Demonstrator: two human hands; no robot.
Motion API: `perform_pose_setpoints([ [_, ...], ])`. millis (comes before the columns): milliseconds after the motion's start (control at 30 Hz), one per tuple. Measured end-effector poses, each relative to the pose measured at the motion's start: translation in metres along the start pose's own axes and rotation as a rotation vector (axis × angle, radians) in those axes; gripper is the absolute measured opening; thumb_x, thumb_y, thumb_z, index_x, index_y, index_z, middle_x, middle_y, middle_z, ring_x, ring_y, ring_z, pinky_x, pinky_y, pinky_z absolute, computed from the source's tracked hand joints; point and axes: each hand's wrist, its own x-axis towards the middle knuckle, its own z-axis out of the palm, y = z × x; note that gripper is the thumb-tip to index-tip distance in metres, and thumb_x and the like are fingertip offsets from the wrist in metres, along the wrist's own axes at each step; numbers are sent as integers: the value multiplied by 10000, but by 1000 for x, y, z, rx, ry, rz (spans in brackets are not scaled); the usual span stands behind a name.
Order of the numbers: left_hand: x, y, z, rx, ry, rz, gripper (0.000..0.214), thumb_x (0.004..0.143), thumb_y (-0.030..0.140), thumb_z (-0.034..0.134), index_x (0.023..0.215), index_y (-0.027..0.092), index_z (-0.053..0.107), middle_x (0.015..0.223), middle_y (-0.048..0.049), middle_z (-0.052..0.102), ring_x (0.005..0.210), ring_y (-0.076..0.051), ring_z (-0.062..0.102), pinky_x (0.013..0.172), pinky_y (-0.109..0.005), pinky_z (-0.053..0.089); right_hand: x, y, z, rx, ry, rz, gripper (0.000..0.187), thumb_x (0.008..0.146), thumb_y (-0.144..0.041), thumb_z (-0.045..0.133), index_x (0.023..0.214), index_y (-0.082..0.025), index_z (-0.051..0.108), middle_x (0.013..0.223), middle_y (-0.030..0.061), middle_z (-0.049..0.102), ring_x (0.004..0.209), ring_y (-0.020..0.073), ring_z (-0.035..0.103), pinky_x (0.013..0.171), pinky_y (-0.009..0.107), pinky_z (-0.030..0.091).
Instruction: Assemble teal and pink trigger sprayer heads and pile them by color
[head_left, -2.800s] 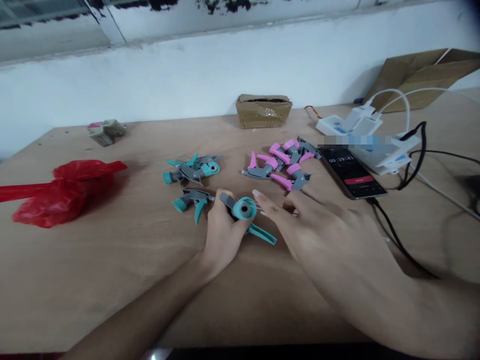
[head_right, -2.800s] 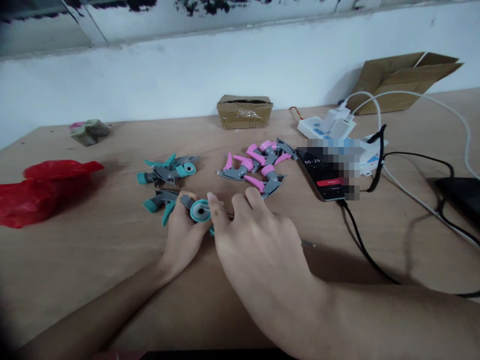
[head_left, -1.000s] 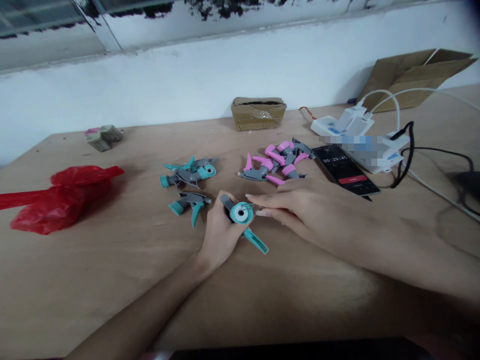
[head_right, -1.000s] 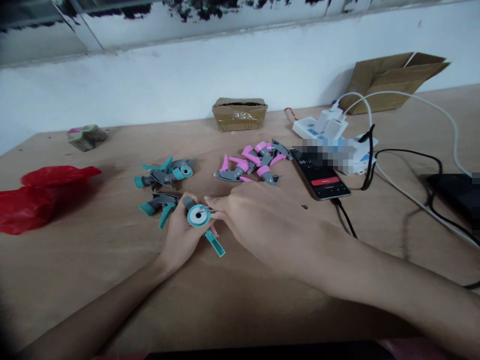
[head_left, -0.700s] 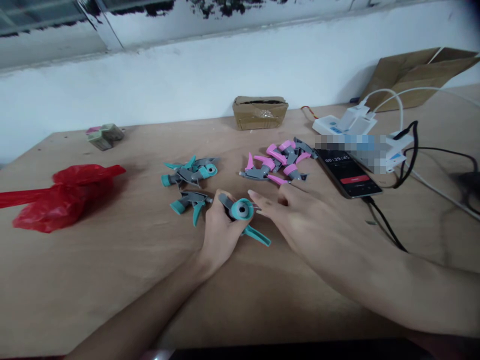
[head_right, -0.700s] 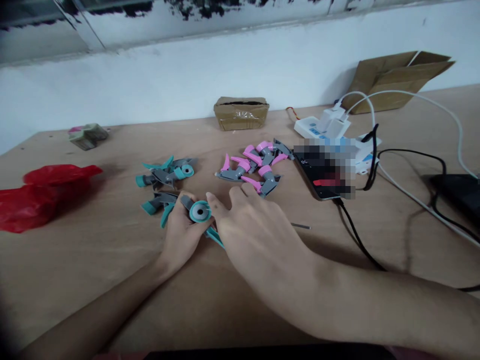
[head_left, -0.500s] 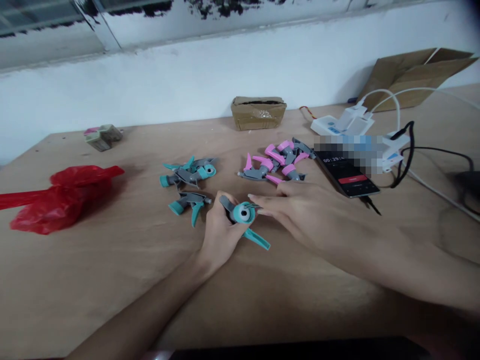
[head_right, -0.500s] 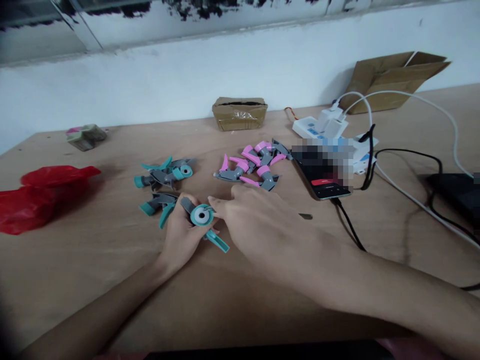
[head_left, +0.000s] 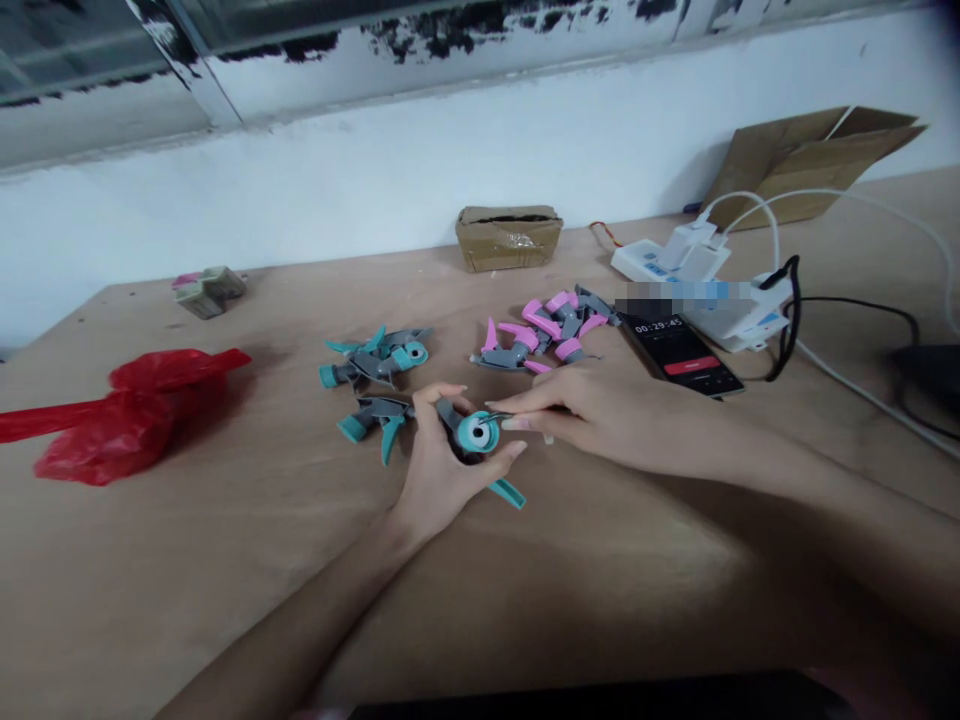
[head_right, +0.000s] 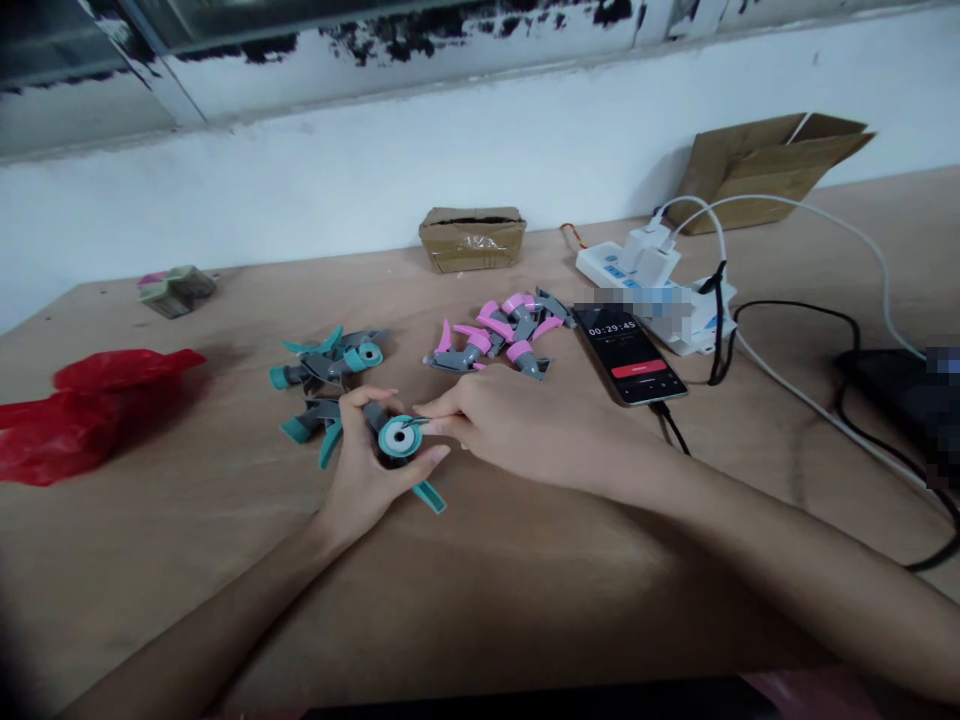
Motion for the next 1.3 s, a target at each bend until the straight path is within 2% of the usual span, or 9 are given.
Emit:
perform_pose_setpoints([
  [67, 0, 1, -4, 13, -47, 50, 537, 694, 290, 691, 1089, 238, 332, 934, -6, 485, 804, -136, 552, 677, -267, 518, 0, 3, -2, -19, 0, 33, 298, 921, -281, 386, 1076, -268, 640, 960, 8, 700, 839, 144, 627, 725, 255, 417],
  [200, -1, 0, -12, -4, -209, -12, 345, 831, 303, 552, 1129, 223, 397, 901, -33, 545, 699, -131, 574, 588, -258, 507, -3, 5, -3, -69, 14, 41, 306, 930, -299, 366, 1091, -261, 624, 967, 23, 693, 881, 160, 621, 740, 273, 414],
  [267, -1, 0, -13, 8, -230, -23, 294, 840, 303, 554, 1098, 209, 447, 845, -29, 575, 688, -137, 586, 597, -263, 509, -7, 4, -4, -104, 27, 40, 317, 936, -307, 352, 1072, -240, 629, 989, 38, 686, 912, 171, 614, 770, 291, 417],
  [400, 2, 2, -14, 41, -133, 103, 293, 799, 262, 627, 1074, 208, 539, 975, -55, 611, 886, -177, 599, 783, -317, 505, -17, 0, -10, -237, 106, 24, 335, 939, -337, 344, 1111, -224, 608, 1091, 59, 653, 1018, 202, 579, 854, 346, 404],
  [500, 3, 4, -15, 79, -41, 230, 344, 770, 217, 671, 1099, 236, 570, 1070, -51, 615, 995, -191, 571, 884, -345, 461, -23, -7, -18, -283, 166, -9, 312, 926, -315, 383, 1156, -233, 578, 1105, 42, 649, 1014, 197, 577, 845, 342, 406],
  [667, 3, 6, -21, 233, 13, 425, 450, 728, 242, 723, 1153, 274, 581, 1047, -48, 655, 979, -219, 561, 888, -406, 439, -31, -15, -31, -332, 214, 34, 198, 881, -345, 488, 1006, -255, 611, 922, -5, 673, 833, 182, 601, 742, 318, 407],
  [800, 1, 8, -25, 367, 59, 569, 446, 743, 258, 710, 1165, 307, 574, 1000, -18, 677, 904, -199, 582, 907, -427, 423, -33, -20, -35, -333, 146, -4, 182, 891, -315, 477, 857, -253, 645, 849, -12, 663, 802, 176, 592, 729, 310, 397],
  [1100, 0, 7, -28, 429, 79, 595, 390, 768, 294, 679, 1145, 309, 579, 958, -15, 683, 865, -202, 583, 929, -451, 406, -30, -29, -34, -312, 139, -67, 198, 888, -262, 486, 811, -256, 669, 777, -25, 658, 762, 157, 585, 675, 282, 390],
  [1300, -1, 8, -26, 422, 74, 587, 402, 759, 292, 690, 1144, 311, 575, 951, -8, 683, 855, -195, 589, 927, -448, 410, -28, -29, -33, -320, 120, -29, 198, 882, -277, 499, 789, -253, 672, 720, -25, 659, 685, 144, 589, 633, 275, 375],
])
